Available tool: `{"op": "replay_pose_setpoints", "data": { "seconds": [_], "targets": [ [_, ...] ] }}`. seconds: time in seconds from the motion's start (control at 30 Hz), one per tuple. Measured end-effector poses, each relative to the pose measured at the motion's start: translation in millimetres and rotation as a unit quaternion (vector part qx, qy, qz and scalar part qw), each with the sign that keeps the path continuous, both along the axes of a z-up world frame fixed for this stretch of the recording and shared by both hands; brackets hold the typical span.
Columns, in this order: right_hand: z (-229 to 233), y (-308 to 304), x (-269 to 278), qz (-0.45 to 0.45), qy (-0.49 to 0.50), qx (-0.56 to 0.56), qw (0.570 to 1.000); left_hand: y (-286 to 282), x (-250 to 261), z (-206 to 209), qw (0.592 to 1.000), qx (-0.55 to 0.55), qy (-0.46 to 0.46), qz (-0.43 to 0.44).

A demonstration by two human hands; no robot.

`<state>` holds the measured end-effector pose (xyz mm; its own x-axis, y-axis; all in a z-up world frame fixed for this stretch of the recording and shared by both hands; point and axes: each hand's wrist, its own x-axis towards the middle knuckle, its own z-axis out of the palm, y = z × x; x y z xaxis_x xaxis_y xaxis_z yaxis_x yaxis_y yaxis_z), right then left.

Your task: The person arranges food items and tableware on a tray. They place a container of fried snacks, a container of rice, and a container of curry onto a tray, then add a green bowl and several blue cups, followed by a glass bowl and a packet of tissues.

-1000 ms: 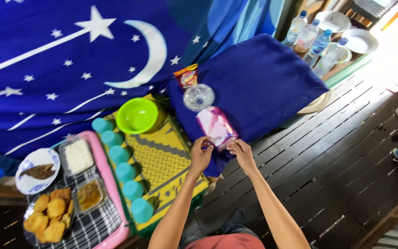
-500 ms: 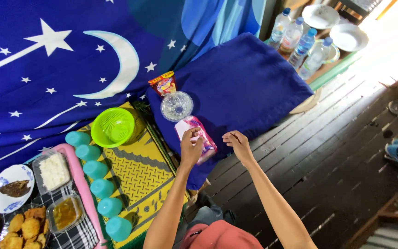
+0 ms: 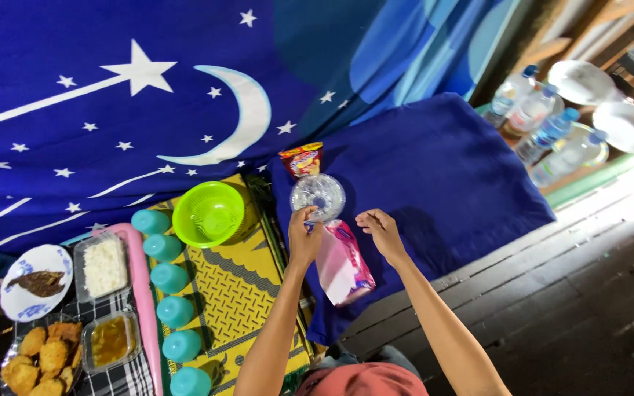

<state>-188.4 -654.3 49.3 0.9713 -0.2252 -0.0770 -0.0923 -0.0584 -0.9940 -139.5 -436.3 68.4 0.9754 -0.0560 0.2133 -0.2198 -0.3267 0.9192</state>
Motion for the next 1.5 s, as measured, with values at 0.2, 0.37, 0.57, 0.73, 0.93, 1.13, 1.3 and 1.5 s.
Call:
{"op": "replay_pose_setpoints", "data": {
  "seconds": [0.2, 0.37, 0.57, 0.73, 0.93, 1.13, 1.3, 1.5],
  "targets": [
    [-29.3, 1.7, 43.2, -0.003, -0.003, -0.021, 1.000, 10.9, 31.2, -30.3, 0.998, 0.042, -0.028, 0.039],
    [-82.1, -1.5, 87.8, -0.019, -0.021, -0.068, 0.997, 14.2, 63.7, -83.6, 0.995, 0.046, 0.020, 0.083],
    [-120.8, 5.4, 117.5, 0.063, 0.020, -0.040, 0.997, 19.2, 81.6, -135.0, 0.989, 0.045, 0.083, 0.113],
    [-101.0, 17.4, 119.1, 0.075, 0.054, -0.014, 0.996, 20.2, 79.4, -119.0, 0.966, -0.042, 0.230, 0.110],
    [-70.1, 21.6, 114.6, 0.073, 0.076, 0.020, 0.994, 16.1, 73.8, -81.3, 0.953, -0.111, 0.257, 0.114],
    [-79.6, 20.4, 125.5, 0.059, 0.073, 0.022, 0.995, 14.7, 70.1, -82.9, 0.953, -0.118, 0.247, 0.129],
    [-67.2, 23.2, 130.6, 0.071, 0.039, 0.025, 0.996, 17.2, 66.7, -81.5, 0.912, -0.226, 0.301, 0.165],
    [-25.3, 45.3, 140.1, 0.116, -0.004, -0.001, 0.993, 33.8, 55.3, -69.8, 0.930, -0.224, 0.216, 0.198]
  ]
}}
